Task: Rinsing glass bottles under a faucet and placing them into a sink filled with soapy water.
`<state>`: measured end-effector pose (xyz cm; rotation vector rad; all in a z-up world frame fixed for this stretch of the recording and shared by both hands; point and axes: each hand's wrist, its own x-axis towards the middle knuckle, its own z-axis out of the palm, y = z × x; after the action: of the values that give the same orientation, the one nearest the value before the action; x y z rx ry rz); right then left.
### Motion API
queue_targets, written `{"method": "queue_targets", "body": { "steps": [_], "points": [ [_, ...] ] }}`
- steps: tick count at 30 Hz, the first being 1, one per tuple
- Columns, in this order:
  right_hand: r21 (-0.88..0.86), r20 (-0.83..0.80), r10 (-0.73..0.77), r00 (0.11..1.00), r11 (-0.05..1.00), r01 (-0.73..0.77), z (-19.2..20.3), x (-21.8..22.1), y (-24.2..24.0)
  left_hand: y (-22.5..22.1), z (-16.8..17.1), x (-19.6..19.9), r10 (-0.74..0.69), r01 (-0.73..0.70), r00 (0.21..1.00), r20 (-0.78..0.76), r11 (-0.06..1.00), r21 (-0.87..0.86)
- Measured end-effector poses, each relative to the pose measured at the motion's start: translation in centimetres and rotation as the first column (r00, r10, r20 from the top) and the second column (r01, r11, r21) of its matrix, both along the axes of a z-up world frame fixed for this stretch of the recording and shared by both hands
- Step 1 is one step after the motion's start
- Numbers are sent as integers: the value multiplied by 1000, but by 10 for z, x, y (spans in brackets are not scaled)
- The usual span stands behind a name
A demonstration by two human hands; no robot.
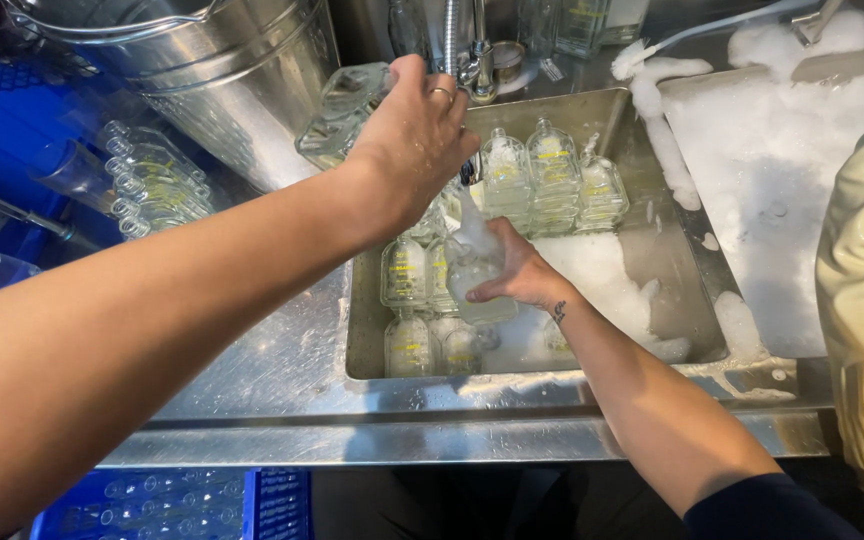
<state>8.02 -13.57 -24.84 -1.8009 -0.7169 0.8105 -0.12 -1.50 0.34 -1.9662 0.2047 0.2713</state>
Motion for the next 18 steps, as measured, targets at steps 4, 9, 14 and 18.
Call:
{"method": "queue_targets", "body": {
  "steps": [4, 9, 14, 18],
  "points": [
    [164, -71, -36, 997, 985, 47, -12, 0, 5, -14, 9, -7, -124, 138, 988, -94, 977, 162],
    [372, -176, 26, 984, 927, 42, -30, 4, 10, -21, 9, -10, -206, 229, 971, -123, 949, 218],
    [236, -68, -116, 991, 963, 129, -12, -1, 16, -15, 12, -15, -250, 285, 953, -169, 929, 236],
    [183, -143, -251, 957, 944, 275, -7, -4, 19, -7, 17, -19, -265, 316, 939, -218, 916, 246]
  ]
}}
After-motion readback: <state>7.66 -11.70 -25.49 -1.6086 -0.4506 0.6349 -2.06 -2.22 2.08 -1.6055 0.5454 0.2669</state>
